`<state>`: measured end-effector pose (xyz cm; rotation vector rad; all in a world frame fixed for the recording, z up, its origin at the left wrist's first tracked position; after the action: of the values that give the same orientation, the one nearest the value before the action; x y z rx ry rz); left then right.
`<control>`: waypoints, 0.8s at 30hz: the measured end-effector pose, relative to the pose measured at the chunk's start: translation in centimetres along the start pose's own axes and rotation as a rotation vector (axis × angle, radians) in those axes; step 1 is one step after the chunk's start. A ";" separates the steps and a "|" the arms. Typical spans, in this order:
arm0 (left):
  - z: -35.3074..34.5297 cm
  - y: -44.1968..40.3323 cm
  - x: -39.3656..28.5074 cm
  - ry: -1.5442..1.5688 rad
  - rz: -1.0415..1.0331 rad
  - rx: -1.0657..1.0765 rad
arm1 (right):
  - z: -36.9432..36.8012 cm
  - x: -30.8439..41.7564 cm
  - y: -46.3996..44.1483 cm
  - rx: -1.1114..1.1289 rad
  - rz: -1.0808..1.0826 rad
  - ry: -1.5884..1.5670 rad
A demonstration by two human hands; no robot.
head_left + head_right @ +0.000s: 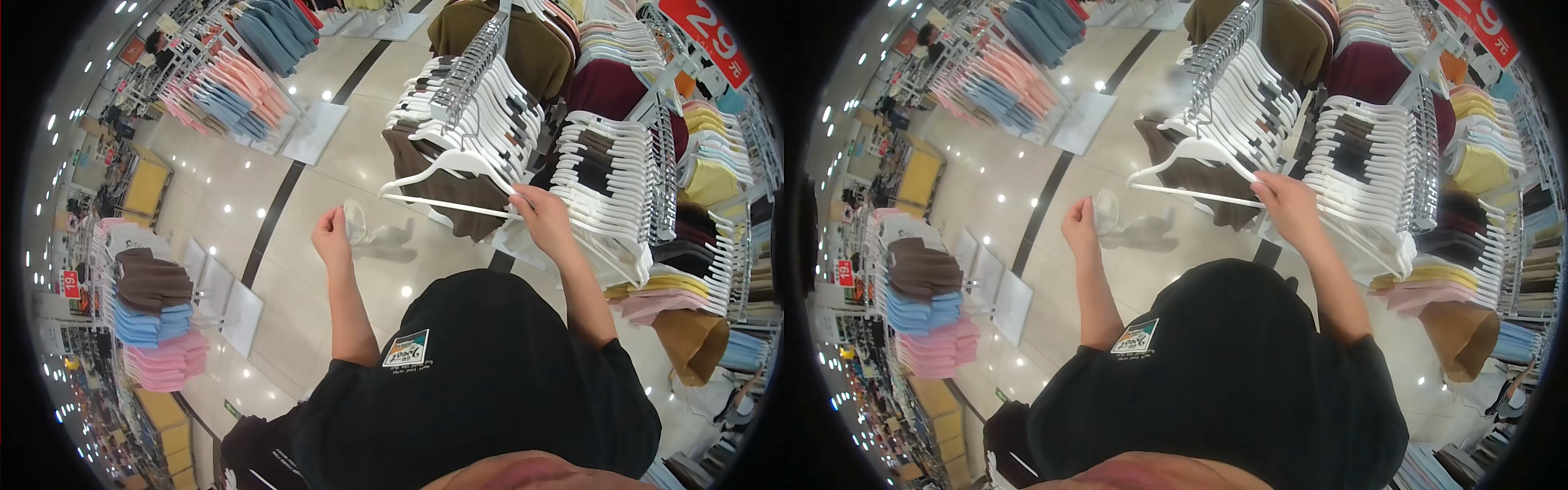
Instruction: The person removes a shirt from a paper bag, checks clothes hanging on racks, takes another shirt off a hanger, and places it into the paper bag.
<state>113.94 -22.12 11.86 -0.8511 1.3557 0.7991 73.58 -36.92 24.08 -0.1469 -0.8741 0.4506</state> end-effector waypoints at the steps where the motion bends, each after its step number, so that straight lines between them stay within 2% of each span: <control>1: 0.2 0.3 0.2 -0.023 0.001 -0.010 | -0.7 0.0 -0.5 0.035 -0.025 0.006; 5: 1.1 0.7 0.2 -0.075 -0.015 -0.045 | -3.2 -0.4 -1.6 0.145 -0.119 0.050; 11: 3.0 0.8 -0.8 -0.166 0.002 -0.088 | -5.3 -2.0 -1.0 0.120 -0.114 0.128; 12: 3.5 0.9 -0.2 -0.156 -0.008 -0.096 | -5.5 -2.0 -0.8 0.075 -0.060 0.116; 15: 3.7 0.4 1.1 -0.160 -0.058 -0.061 | -6.0 -1.9 -0.4 0.047 -0.054 0.123; 18: 2.8 1.1 0.8 -0.235 -0.026 -0.008 | -6.4 -2.0 -0.4 0.011 -0.041 0.112; 20: 1.7 1.7 0.8 -0.295 0.028 0.115 | -6.4 -1.8 -0.6 0.001 -0.042 0.109; 24: -0.1 2.7 1.4 -0.330 -0.020 0.221 | -6.3 -2.0 -0.6 -0.025 -0.036 0.100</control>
<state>111.58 -20.94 10.36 -0.5321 1.1158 0.7229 77.51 -37.94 18.84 -0.1749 -0.7836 0.3955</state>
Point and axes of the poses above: each hand's wrist, its own y-axis away from the middle knuckle, its own z-axis out of the back of the hand, x = y × z, the point moved 7 cm from there along -y, towards the middle knuckle, and after that the axes turned 6 degrees about -x, right-handed, at the moved point
